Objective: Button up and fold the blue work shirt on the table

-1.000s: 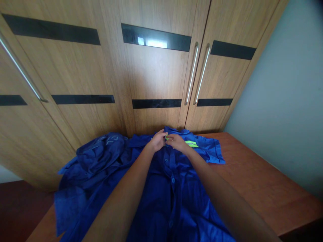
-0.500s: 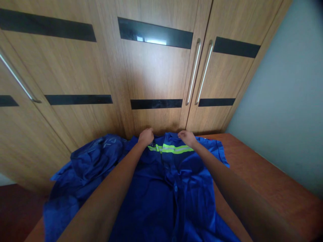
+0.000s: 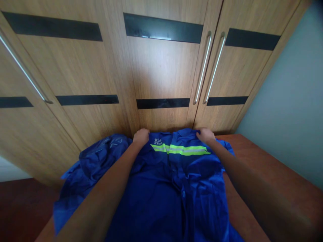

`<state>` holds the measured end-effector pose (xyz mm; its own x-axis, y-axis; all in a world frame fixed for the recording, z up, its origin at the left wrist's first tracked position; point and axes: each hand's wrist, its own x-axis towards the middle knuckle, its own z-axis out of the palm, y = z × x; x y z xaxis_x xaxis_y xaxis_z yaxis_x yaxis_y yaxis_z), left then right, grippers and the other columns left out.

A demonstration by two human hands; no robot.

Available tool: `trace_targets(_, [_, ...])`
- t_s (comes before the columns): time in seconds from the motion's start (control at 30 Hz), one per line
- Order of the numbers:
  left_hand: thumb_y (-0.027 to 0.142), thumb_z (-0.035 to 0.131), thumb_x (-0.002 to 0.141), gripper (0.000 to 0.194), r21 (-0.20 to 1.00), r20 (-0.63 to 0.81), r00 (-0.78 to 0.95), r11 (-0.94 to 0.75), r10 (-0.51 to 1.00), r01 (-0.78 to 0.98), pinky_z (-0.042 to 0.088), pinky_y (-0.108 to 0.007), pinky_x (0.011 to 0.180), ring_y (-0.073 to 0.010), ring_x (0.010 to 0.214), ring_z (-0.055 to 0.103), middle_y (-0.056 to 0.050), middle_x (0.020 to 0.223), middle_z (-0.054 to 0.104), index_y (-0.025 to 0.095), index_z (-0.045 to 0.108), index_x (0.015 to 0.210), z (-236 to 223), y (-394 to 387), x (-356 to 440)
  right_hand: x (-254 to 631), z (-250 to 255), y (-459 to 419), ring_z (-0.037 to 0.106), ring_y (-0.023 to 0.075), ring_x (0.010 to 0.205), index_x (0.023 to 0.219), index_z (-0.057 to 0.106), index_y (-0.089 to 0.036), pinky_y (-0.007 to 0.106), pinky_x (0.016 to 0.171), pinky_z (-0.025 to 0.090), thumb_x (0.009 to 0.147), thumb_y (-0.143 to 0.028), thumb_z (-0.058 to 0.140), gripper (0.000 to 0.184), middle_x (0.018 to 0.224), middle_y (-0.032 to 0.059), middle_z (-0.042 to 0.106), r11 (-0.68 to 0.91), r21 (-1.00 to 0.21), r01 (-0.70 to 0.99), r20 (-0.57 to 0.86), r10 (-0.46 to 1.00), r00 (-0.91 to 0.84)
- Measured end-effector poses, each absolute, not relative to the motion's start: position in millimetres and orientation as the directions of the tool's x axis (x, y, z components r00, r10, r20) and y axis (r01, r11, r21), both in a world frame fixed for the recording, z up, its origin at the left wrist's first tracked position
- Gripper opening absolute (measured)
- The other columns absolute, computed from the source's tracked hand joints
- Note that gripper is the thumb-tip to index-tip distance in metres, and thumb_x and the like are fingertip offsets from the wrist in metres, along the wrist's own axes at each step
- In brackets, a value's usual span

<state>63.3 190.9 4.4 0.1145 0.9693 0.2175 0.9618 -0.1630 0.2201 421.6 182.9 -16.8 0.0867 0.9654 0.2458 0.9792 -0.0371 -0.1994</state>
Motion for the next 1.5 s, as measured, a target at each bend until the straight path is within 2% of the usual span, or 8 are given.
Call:
trace_targets(0.23, [0.025, 0.038, 0.093, 0.031, 0.102, 0.658, 0.262, -0.427, 0.707, 0.898, 0.045, -0.033, 0.094, -0.0216, 0.105, 0.057, -0.008, 0.108, 0.061, 0.019, 0.064, 0.110, 88, 98, 33, 457, 20, 114, 0.059, 0.0272, 0.100, 0.104, 0.063, -0.013, 0.036, 0.089, 0.043, 0.088, -0.028, 0.044, 0.029, 0.104, 0.0139, 0.067, 0.193, -0.137, 0.972, 0.690, 0.723, -0.047])
trace_targets(0.47, [0.015, 0.049, 0.081, 0.018, -0.026, 0.135, 0.476, -0.477, 0.869, 0.879, 0.048, -0.030, 0.069, -0.0195, 0.077, 0.063, -0.005, 0.084, 0.065, 0.021, 0.066, 0.078, 62, 26, 20, 458, -6, 68, 0.063, 0.0173, 0.067, 0.093, 0.066, -0.022, 0.025, 0.064, 0.043, 0.080, -0.029, 0.057, 0.017, 0.074, 0.0006, 0.068, 0.449, -0.203, 0.870, 0.057, 0.893, -0.447])
trace_targets(0.63, [0.021, 0.057, 0.080, 0.026, -0.140, 0.305, 0.513, -0.496, 0.802, 0.857, 0.044, -0.040, 0.090, -0.0271, 0.107, 0.057, -0.010, 0.112, 0.062, 0.022, 0.063, 0.105, 68, 21, 39, 456, -16, 72, 0.059, 0.0227, 0.102, 0.124, 0.057, -0.019, 0.033, 0.089, 0.044, 0.073, -0.022, 0.062, 0.051, 0.111, 0.0091, 0.064, 0.522, -0.197, 0.830, 0.263, 0.844, -0.468])
trace_targets(0.73, [0.017, 0.063, 0.075, 0.054, -0.225, 0.379, 0.596, -0.554, 0.708, 0.802, 0.025, -0.049, 0.108, -0.0312, 0.133, 0.035, -0.011, 0.140, 0.046, 0.025, 0.052, 0.128, 67, 32, 41, 455, -18, 75, 0.054, 0.0236, 0.111, 0.107, 0.068, -0.021, 0.038, 0.097, 0.040, 0.078, -0.018, 0.056, 0.031, 0.118, 0.0091, 0.062, 0.614, -0.170, 0.771, 0.344, 0.770, -0.538])
trace_targets(0.87, [0.021, 0.054, 0.083, 0.021, -0.019, 0.223, 0.603, -0.615, 0.766, 0.788, 0.037, -0.043, 0.100, -0.0246, 0.104, 0.060, -0.008, 0.104, 0.070, 0.023, 0.069, 0.098, 53, 64, 23, 454, -9, 72, 0.058, 0.0235, 0.102, 0.095, 0.072, -0.019, 0.039, 0.092, 0.043, 0.085, -0.022, 0.047, 0.027, 0.103, 0.0094, 0.067, 0.459, -0.183, 0.870, 0.530, 0.791, -0.306])
trace_targets(1.07, [0.047, 0.043, 0.088, 0.040, 0.520, 0.303, 0.311, -0.429, 0.901, 0.738, 0.051, -0.030, 0.071, -0.0204, 0.078, 0.066, -0.005, 0.086, 0.073, 0.016, 0.068, 0.091, 87, 92, 4, 451, 59, 74, 0.066, 0.0252, 0.084, 0.099, 0.073, -0.025, 0.032, 0.070, 0.048, 0.087, -0.043, 0.047, 0.033, 0.087, 0.0061, 0.073, -0.003, -0.357, 0.934, 0.577, 0.785, 0.223])
trace_targets(1.3, [0.035, 0.048, 0.088, 0.037, 0.366, 0.374, 0.116, -0.261, 0.920, 0.893, 0.044, -0.040, 0.087, -0.0269, 0.096, 0.061, -0.015, 0.098, 0.069, 0.008, 0.067, 0.104, 158, 140, 12, 416, 138, 151, 0.067, 0.0249, 0.090, 0.092, 0.072, -0.013, 0.033, 0.083, 0.048, 0.090, -0.026, 0.042, 0.033, 0.088, 0.0142, 0.073, 0.029, -0.460, 0.888, 0.493, 0.840, 0.228])
trace_targets(1.5, [0.020, 0.051, 0.082, 0.039, 0.156, 0.430, 0.043, -0.121, 0.902, 0.980, 0.031, -0.051, 0.099, -0.0353, 0.121, 0.044, -0.021, 0.123, 0.058, 0.014, 0.059, 0.119, 134, 154, 24, 365, 103, 190, 0.060, 0.0222, 0.111, 0.126, 0.056, -0.015, 0.032, 0.097, 0.045, 0.075, -0.010, 0.057, 0.052, 0.118, 0.0097, 0.067, 0.221, -0.461, 0.859, 0.395, 0.918, -0.025])
